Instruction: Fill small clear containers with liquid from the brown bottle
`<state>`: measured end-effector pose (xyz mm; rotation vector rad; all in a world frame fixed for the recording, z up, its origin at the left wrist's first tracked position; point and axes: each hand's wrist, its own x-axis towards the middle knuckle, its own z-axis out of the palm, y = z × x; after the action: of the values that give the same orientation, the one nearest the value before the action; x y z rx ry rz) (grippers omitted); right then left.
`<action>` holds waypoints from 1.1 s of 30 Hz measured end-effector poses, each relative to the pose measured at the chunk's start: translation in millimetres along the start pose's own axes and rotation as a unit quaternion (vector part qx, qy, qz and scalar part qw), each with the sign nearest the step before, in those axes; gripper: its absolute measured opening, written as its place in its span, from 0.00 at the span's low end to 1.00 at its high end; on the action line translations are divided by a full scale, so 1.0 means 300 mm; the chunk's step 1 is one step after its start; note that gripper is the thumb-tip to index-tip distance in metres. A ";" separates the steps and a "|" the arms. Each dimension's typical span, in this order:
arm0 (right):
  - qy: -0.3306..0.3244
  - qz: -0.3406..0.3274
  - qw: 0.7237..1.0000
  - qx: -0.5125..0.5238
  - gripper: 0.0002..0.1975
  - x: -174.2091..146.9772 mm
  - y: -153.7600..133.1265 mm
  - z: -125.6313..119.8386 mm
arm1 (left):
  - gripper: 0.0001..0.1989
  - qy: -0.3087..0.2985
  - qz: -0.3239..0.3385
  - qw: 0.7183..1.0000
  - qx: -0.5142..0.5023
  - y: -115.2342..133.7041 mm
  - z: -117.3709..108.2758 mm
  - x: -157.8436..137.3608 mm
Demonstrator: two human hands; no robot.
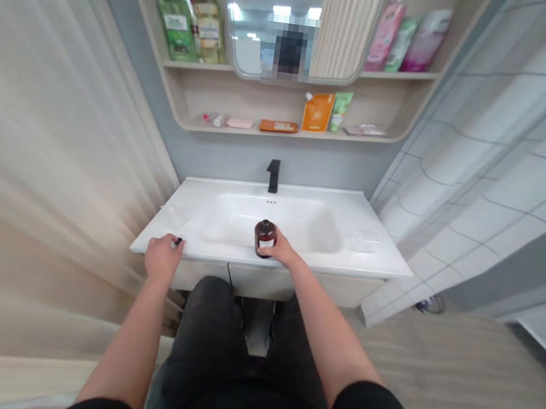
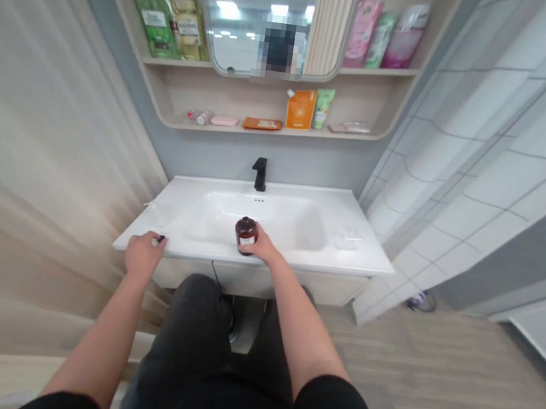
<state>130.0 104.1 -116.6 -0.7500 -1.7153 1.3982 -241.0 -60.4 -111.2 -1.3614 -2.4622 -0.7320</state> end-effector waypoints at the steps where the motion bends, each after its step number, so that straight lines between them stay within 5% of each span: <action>1: 0.003 0.001 1.000 0.000 0.40 -0.001 -0.003 0.001 | 0.15 -0.003 -0.003 1.000 0.008 0.002 0.006 0.000; 9: 0.005 0.003 1.000 0.005 0.42 -0.002 -0.007 0.003 | 0.15 0.017 0.038 0.999 -0.022 0.031 -0.009 -0.014; 14: 0.000 0.005 1.000 0.011 0.45 -0.002 0.002 0.001 | 0.15 0.008 0.086 0.981 -0.171 0.193 -0.018 -0.064; 19: -0.010 -0.029 1.000 0.001 0.45 0.004 0.021 -0.002 | 0.34 -0.172 0.109 0.891 -0.406 0.482 0.072 -0.090; 23: -0.008 -0.053 0.999 0.007 0.47 0.018 0.047 -0.001 | 0.42 -0.285 0.089 0.816 -0.494 0.661 0.170 -0.088; 27: -0.001 -0.066 0.998 -0.009 0.50 0.028 0.059 0.008 | 0.35 -0.258 0.064 0.830 -0.490 0.724 0.233 -0.080; 33: -0.029 -0.063 0.997 -0.015 0.66 0.032 0.085 0.019 | 0.32 -0.216 0.078 0.854 -0.467 0.683 0.237 -0.046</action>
<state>119.5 114.7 -139.9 -0.6117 -1.8002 1.3234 -58.7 57.7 -113.5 -2.2050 -2.2813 -1.9181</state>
